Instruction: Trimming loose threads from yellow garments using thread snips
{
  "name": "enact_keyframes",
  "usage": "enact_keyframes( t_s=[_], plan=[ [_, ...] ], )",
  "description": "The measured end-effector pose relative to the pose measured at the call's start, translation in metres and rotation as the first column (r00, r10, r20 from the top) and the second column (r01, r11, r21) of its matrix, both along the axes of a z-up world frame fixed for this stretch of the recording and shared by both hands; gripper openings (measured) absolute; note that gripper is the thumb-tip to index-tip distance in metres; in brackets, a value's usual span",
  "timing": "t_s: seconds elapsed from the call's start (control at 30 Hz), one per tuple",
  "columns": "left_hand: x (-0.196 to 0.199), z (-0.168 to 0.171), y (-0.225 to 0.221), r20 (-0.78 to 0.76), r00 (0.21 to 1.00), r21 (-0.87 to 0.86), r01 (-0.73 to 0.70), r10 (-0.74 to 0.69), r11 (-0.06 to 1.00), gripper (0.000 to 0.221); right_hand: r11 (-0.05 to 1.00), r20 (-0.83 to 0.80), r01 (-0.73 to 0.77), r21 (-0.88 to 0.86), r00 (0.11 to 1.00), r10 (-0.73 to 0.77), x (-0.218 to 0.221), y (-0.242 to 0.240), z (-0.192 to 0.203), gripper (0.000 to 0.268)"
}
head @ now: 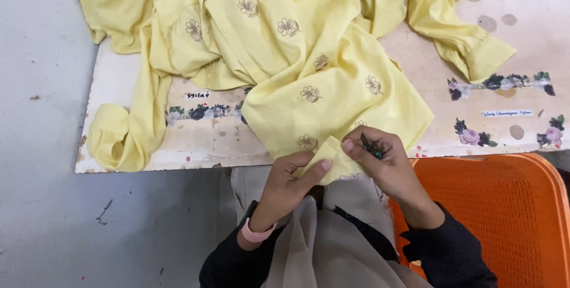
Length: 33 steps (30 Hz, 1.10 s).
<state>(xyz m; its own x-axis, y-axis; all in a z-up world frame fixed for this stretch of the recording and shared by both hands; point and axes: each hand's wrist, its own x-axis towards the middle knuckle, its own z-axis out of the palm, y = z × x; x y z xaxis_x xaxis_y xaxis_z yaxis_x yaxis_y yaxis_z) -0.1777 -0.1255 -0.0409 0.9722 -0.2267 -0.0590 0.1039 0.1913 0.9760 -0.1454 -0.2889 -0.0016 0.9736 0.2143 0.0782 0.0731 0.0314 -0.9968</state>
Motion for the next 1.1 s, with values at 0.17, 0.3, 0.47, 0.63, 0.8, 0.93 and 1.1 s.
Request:
enact_keyframes(
  t_s=[0.17, 0.3, 0.47, 0.63, 0.8, 0.93, 1.1],
  plan=[
    [0.005, -0.017, 0.003, -0.062, 0.998, -0.038, -0.034, 0.031, 0.999, 0.023, 0.982, 0.347, 0.162, -0.100, 0.930, -0.118, 0.000, -0.006, -0.003, 0.012],
    [0.005, -0.025, 0.002, -0.049, 0.997, -0.049, -0.070, 0.067, 0.996, 0.024, 0.890, 0.727, 0.317, -0.326, 0.686, 0.022, -0.005, -0.006, 0.002, 0.011],
    [0.011, -0.032, 0.009, -0.068, 0.991, -0.055, -0.122, 0.119, 0.991, 0.029, 0.861, 0.626, 0.508, -0.020, 0.678, -0.386, 0.005, -0.030, -0.005, 0.015],
    [0.008, 0.045, -0.009, -0.172, 0.977, -0.144, -0.152, 0.126, 0.978, 0.039, 0.810, 0.661, 0.567, -0.151, 0.667, -0.343, 0.000, -0.028, -0.008, 0.007],
    [0.006, 0.029, -0.015, -0.150, 0.982, -0.179, -0.140, 0.113, 0.974, 0.037, 0.821, 0.662, 0.490, -0.292, 0.724, -0.196, -0.015, -0.002, 0.018, 0.027],
    [-0.001, 0.047, -0.013, -0.082, 0.993, -0.127, -0.097, 0.087, 0.987, 0.037, 0.841, 0.694, 0.463, -0.280, 0.703, -0.156, -0.018, 0.002, 0.017, 0.038],
    [-0.007, 0.048, -0.013, 0.005, 0.999, -0.036, -0.044, 0.044, 0.998, 0.033, 0.639, 0.875, 0.671, -0.375, 0.485, 0.005, -0.021, 0.004, 0.013, 0.017]
  ],
)
